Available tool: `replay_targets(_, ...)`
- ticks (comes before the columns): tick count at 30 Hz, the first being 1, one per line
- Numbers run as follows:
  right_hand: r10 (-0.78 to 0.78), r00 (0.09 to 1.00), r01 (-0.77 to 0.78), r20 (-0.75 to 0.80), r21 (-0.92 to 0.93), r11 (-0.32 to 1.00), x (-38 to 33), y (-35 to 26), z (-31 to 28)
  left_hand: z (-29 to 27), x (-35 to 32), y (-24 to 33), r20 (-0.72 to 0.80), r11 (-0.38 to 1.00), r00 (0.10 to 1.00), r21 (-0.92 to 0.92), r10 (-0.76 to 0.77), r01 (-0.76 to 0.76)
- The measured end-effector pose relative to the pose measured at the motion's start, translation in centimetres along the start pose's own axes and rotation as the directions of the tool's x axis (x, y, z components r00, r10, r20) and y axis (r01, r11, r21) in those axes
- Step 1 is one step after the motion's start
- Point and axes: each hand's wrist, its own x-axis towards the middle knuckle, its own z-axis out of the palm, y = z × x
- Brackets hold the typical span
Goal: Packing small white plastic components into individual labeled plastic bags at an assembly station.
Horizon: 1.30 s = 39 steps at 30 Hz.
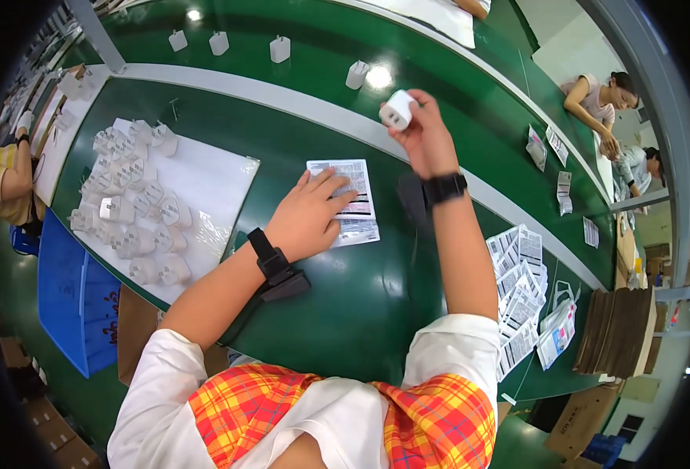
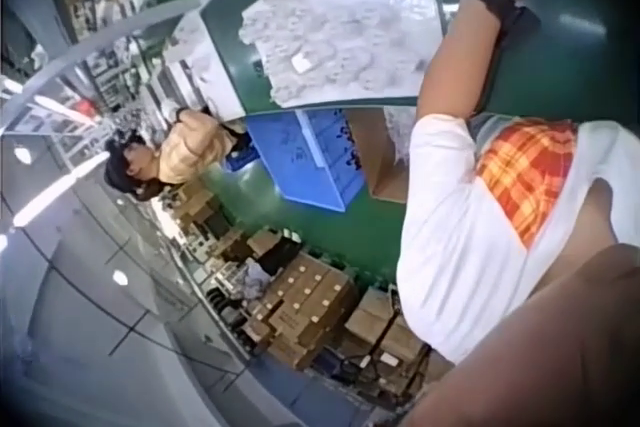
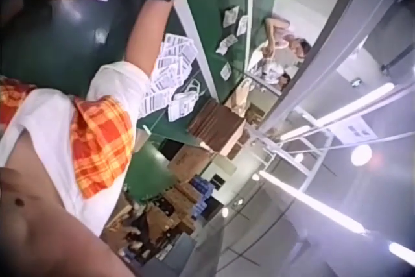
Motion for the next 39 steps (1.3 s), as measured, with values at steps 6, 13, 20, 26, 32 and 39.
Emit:
replay_targets(6,0.055,0.975,0.109,0.213,-0.684,0.722,-11.4,0.6,4.6,0.6,0.5,-1.2,0.046,0.984,0.996,-0.158,-0.082,0.089)
replay_targets(13,-0.172,0.896,0.411,0.41,-0.911,-0.026,-15.1,4.7,5.3,0.6,0.2,-0.8,0.08,0.967,0.984,-0.185,-0.161,0.173)
replay_targets(20,-0.118,0.985,0.149,0.122,-0.953,0.264,-11.4,6.1,4.1,0.3,-0.2,0.5,0.057,0.992,0.993,0.078,-0.099,0.095)
replay_targets(26,-0.006,0.989,0.129,0.145,-0.857,0.499,-12.9,5.1,4.7,-2.2,0.0,-0.1,0.11,0.95,0.963,-0.171,-0.247,0.263)
replay_targets(32,0.16,0.982,-0.172,-0.097,-0.124,0.977,-14.2,0.0,5.3,-2.1,1.1,-1.4,0.068,0.598,0.997,-0.801,0.033,0.035)
replay_targets(39,0.211,0.977,-0.212,-0.017,-0.151,0.966,-15.7,-1.5,4.8,-0.7,0.2,0.3,-0.047,0.642,0.952,-0.748,-0.302,0.166)
